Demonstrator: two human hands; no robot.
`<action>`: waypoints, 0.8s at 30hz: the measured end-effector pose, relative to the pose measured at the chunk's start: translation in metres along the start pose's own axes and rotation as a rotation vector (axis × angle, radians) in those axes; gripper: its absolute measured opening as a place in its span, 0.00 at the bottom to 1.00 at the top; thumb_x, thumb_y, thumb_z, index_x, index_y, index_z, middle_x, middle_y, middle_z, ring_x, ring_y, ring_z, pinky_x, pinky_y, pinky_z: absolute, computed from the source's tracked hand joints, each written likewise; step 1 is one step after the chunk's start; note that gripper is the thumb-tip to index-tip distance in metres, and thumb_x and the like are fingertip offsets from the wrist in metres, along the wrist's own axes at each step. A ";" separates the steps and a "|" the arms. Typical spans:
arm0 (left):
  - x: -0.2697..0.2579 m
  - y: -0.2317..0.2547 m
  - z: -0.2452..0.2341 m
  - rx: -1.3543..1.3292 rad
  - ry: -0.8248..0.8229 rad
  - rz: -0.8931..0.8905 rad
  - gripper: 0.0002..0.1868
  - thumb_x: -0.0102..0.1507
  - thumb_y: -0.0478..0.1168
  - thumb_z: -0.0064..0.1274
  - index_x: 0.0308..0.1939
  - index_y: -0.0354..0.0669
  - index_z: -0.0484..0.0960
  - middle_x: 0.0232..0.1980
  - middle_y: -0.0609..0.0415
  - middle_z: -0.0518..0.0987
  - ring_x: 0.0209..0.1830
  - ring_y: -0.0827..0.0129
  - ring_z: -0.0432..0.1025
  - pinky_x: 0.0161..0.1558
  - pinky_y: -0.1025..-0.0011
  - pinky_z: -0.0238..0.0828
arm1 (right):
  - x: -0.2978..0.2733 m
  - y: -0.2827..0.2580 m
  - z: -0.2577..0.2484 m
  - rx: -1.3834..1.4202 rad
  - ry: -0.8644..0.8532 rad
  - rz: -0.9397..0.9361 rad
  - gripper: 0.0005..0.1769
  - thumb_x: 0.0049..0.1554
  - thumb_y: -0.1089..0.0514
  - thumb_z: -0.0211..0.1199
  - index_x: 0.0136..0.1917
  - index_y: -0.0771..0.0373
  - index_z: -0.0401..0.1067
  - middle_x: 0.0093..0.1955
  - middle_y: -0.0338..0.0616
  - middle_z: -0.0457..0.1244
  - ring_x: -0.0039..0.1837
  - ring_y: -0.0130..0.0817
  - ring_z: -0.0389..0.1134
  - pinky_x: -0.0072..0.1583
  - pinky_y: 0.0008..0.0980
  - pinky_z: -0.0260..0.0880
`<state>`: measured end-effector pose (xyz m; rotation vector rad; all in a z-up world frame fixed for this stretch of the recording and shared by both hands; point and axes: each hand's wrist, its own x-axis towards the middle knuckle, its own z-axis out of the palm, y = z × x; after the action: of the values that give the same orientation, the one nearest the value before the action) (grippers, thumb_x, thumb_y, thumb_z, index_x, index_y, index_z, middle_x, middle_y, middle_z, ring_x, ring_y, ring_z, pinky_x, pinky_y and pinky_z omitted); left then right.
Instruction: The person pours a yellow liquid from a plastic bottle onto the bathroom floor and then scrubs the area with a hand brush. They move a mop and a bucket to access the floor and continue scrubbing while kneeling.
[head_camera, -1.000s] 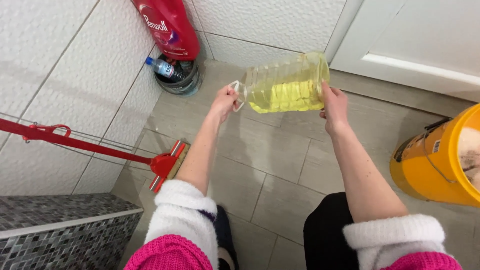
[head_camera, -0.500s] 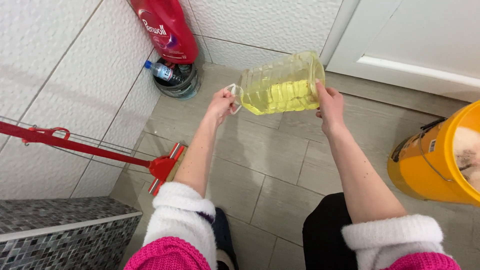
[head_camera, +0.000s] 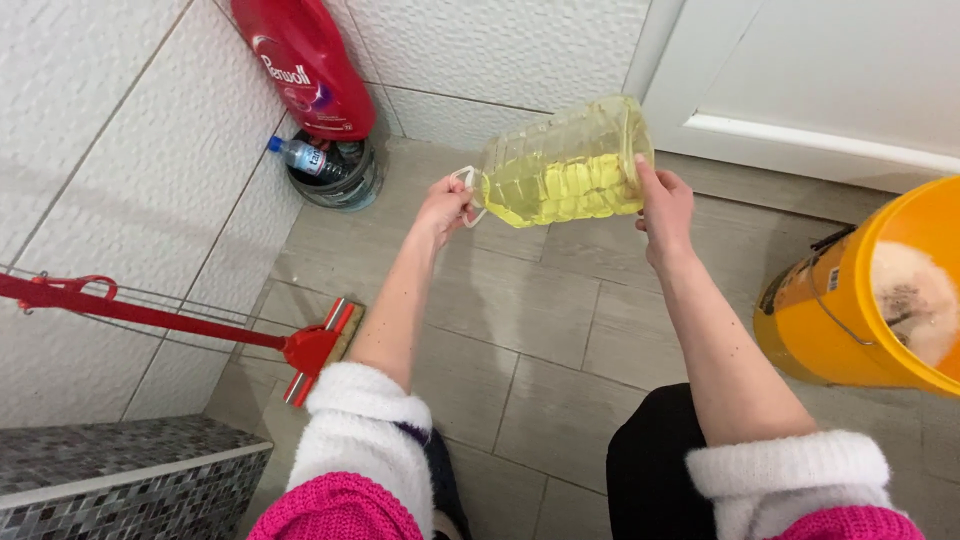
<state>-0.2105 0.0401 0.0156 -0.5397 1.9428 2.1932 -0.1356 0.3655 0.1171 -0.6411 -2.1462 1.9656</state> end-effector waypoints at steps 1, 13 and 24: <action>0.005 -0.003 0.003 0.000 -0.006 0.001 0.09 0.64 0.34 0.52 0.31 0.49 0.69 0.26 0.60 0.67 0.23 0.76 0.70 0.28 0.76 0.78 | -0.002 -0.003 -0.003 0.000 0.006 -0.002 0.28 0.61 0.35 0.67 0.52 0.65 0.74 0.38 0.42 0.60 0.36 0.26 0.58 0.31 0.21 0.59; 0.041 -0.026 0.073 0.038 -0.090 -0.015 0.09 0.62 0.34 0.54 0.30 0.50 0.70 0.26 0.59 0.70 0.23 0.74 0.73 0.29 0.70 0.82 | -0.004 -0.020 -0.058 0.011 0.124 -0.037 0.30 0.61 0.36 0.68 0.56 0.66 0.75 0.40 0.44 0.62 0.36 0.26 0.58 0.31 0.21 0.63; 0.043 -0.032 0.168 0.096 -0.210 0.037 0.07 0.63 0.37 0.54 0.33 0.47 0.71 0.26 0.57 0.68 0.21 0.73 0.70 0.25 0.72 0.80 | 0.027 0.003 -0.121 0.159 0.407 -0.057 0.30 0.58 0.37 0.69 0.55 0.67 0.75 0.41 0.43 0.61 0.34 0.25 0.62 0.28 0.17 0.61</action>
<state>-0.2656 0.2046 -0.0145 -0.2493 1.9473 2.0700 -0.1114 0.4868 0.1244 -0.8542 -1.7303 1.7686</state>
